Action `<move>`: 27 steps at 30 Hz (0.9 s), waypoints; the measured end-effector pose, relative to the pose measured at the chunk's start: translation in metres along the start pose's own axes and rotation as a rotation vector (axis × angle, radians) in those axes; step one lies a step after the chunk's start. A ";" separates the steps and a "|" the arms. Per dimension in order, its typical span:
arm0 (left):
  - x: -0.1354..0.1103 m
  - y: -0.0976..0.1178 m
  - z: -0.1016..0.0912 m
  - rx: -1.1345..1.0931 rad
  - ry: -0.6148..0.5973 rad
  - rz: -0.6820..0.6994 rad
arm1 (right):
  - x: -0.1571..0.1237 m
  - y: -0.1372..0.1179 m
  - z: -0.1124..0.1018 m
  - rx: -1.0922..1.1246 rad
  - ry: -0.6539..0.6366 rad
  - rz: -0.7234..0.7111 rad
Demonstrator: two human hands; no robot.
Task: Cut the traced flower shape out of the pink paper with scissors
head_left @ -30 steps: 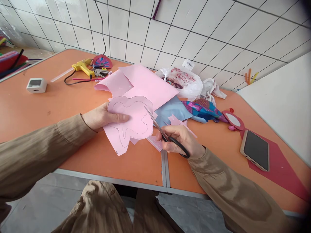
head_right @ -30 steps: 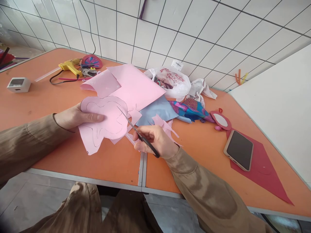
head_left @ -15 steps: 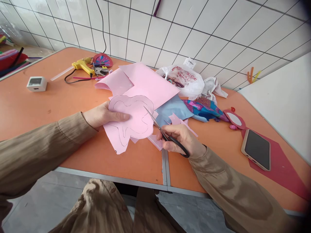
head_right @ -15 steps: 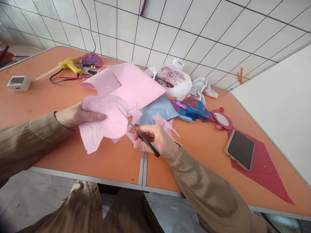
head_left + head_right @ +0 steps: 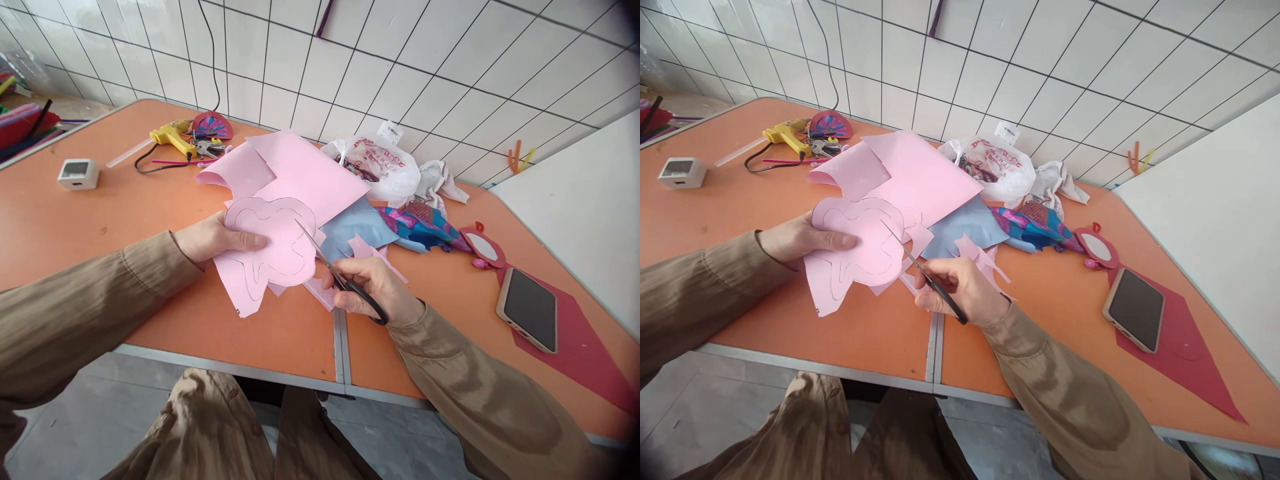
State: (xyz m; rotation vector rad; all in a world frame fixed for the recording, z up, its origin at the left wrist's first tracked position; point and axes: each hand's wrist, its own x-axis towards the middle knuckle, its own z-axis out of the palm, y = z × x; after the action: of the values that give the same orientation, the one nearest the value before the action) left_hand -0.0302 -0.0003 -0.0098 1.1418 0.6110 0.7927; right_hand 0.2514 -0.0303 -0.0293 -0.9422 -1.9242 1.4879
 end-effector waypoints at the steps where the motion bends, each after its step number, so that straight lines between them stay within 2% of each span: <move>1: 0.000 0.000 0.001 0.003 -0.007 0.006 | 0.000 0.000 0.000 0.004 0.004 0.000; 8: 0.000 -0.001 0.004 -0.003 0.101 -0.050 | -0.001 -0.003 0.000 0.060 -0.018 0.038; 17: 0.000 0.000 0.007 -0.061 0.030 -0.021 | 0.001 0.002 -0.001 0.061 0.011 -0.021; 22: -0.002 -0.004 0.008 -0.093 0.162 -0.111 | 0.000 0.001 -0.002 0.036 0.022 0.006; 27: -0.003 -0.008 0.012 -0.160 0.229 -0.151 | -0.001 -0.003 -0.002 0.012 0.033 0.035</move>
State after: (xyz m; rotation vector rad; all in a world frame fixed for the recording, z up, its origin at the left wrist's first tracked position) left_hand -0.0212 -0.0111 -0.0136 0.8544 0.7998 0.8325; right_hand 0.2527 -0.0302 -0.0258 -0.9936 -1.8825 1.4935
